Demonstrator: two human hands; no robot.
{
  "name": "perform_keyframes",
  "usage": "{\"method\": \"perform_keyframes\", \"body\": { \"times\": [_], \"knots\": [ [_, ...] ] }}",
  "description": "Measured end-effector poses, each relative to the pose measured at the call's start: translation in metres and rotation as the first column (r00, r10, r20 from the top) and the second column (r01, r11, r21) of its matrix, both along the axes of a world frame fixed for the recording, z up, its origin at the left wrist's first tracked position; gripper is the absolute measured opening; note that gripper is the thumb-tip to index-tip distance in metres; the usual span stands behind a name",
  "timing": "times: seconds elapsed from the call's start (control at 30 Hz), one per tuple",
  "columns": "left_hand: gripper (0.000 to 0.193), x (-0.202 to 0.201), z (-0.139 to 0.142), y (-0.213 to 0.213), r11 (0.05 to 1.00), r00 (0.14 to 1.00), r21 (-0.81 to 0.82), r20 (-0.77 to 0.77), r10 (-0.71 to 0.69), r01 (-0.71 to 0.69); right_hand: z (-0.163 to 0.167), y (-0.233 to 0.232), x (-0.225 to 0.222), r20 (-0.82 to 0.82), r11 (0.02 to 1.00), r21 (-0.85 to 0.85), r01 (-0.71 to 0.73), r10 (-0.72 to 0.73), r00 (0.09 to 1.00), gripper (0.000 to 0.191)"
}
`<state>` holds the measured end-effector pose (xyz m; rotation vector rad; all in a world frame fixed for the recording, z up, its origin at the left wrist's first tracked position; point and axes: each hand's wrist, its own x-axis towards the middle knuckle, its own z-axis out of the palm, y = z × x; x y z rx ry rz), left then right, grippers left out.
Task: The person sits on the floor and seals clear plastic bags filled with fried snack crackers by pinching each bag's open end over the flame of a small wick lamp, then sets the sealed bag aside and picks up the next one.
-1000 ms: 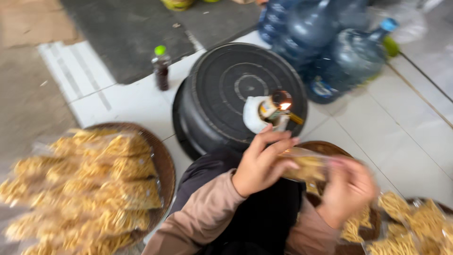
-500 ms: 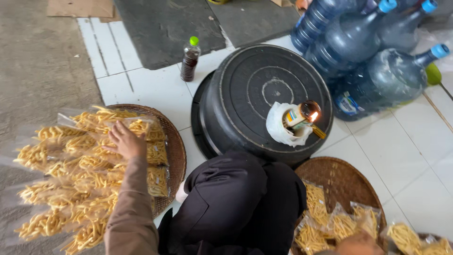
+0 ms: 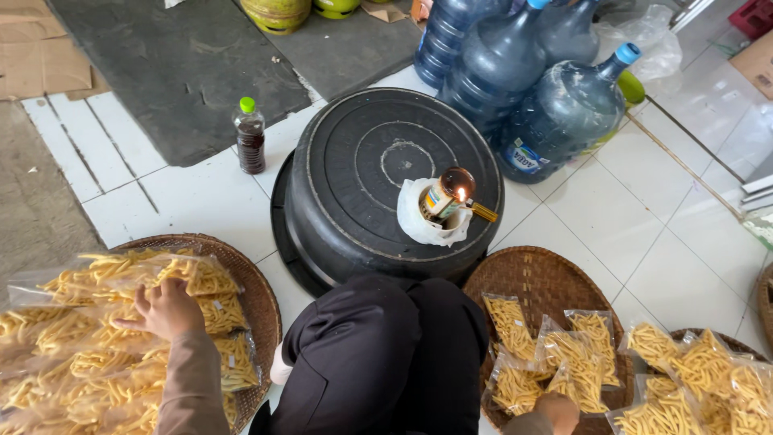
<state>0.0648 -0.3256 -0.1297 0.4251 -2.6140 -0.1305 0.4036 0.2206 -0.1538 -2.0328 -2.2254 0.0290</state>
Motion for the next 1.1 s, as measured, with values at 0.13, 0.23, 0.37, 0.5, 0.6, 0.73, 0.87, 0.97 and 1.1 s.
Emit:
{"method": "perform_keyframes", "body": {
  "times": [0.13, 0.23, 0.37, 0.5, 0.6, 0.73, 0.87, 0.97, 1.1],
  "knots": [
    [0.023, -0.014, 0.014, 0.001, 0.983, 0.969, -0.065, -0.167, -0.180, 0.171, 0.003, 0.023, 0.011, 0.096, 0.997, -0.040, -0.070, 0.074, 0.993, 0.045],
    [0.013, -0.023, 0.045, 0.009, 0.926, 0.890, -0.057, -0.261, -0.374, 0.372, 0.015, 0.039, 0.000, -0.048, 0.991, -0.073, -0.109, 0.105, 0.993, 0.054],
    [0.013, -0.022, 0.131, 0.043, 0.755, 0.663, -0.028, -0.457, -0.593, 0.656, 0.056, 0.053, -0.049, -0.751, 0.938, 0.133, -0.320, 0.306, 0.585, 0.037],
    [0.028, -0.017, 0.215, 0.086, 0.360, 0.328, 0.084, -0.635, -0.699, 0.929, 0.138, 0.024, -0.117, -0.973, 0.771, 0.146, -0.620, 0.227, 0.052, 0.045],
    [0.033, -0.019, 0.251, 0.130, -0.068, 0.049, 0.136, -0.707, -0.705, 0.988, 0.197, -0.026, -0.157, -0.938, 0.477, 0.315, -0.821, 0.290, -0.191, 0.070],
    [0.033, -0.014, 0.262, 0.190, -0.479, -0.135, 0.286, -0.730, -0.670, 0.830, 0.235, -0.078, -0.220, -0.954, -0.095, 0.292, -0.952, -0.102, -0.282, 0.111],
    [0.026, -0.006, 0.251, 0.236, -0.551, -0.121, 0.333, -0.766, -0.631, 0.765, 0.218, -0.103, -0.226, -0.958, -0.271, 0.102, -0.957, -0.285, -0.022, 0.098],
    [0.027, 0.014, 0.233, 0.254, -0.342, 0.200, 0.432, -0.815, -0.543, 0.834, 0.205, -0.104, -0.219, -0.962, -0.093, 0.098, -0.991, -0.263, -0.071, 0.085],
    [0.048, 0.040, 0.205, 0.273, -0.106, 0.345, 0.457, -0.787, -0.512, 0.883, 0.214, -0.108, -0.217, -0.940, 0.208, 0.250, -0.946, -0.185, -0.289, 0.082]
  ]
}}
